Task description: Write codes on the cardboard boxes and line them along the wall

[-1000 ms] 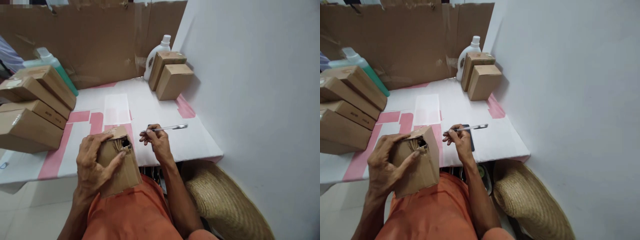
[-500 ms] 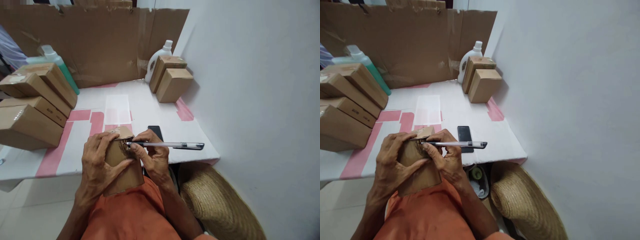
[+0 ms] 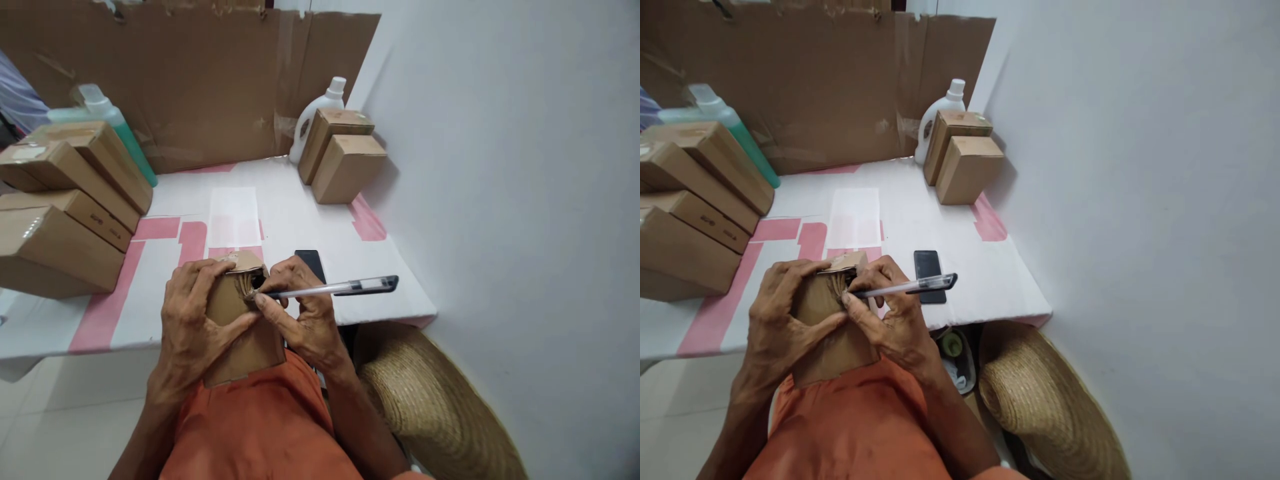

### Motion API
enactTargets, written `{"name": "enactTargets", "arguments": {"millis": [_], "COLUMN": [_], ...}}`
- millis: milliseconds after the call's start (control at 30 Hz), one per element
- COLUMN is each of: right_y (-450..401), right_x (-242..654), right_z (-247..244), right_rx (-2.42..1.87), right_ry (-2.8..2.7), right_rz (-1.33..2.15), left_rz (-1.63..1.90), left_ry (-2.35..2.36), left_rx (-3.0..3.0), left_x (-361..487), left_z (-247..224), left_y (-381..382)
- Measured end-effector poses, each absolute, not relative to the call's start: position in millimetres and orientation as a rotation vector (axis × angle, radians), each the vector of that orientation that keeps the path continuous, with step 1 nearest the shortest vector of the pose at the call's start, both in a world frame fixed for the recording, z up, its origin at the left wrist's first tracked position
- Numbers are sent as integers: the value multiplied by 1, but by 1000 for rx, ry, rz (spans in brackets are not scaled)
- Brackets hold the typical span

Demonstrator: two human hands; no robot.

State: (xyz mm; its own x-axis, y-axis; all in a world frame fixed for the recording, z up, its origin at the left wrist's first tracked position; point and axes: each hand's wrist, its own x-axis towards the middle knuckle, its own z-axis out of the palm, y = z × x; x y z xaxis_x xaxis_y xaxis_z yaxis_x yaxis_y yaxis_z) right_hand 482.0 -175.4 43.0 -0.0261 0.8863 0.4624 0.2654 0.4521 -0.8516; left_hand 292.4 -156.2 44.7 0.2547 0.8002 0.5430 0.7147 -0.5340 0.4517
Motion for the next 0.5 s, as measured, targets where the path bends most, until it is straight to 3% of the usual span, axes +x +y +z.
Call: {"name": "enactTargets", "arguments": {"millis": [333, 500], "right_y": [-178, -155], "right_x": [503, 514], "right_z": [46, 22], "right_rx": [-1091, -1191], "right_ry": [-1452, -1199], "right_rz": [482, 801], "left_rz": [1152, 1167], "left_ry": [1481, 1458], "left_rx": [2410, 2426], "left_x": [295, 290], "left_z": [48, 47], "left_y": [-156, -156]}}
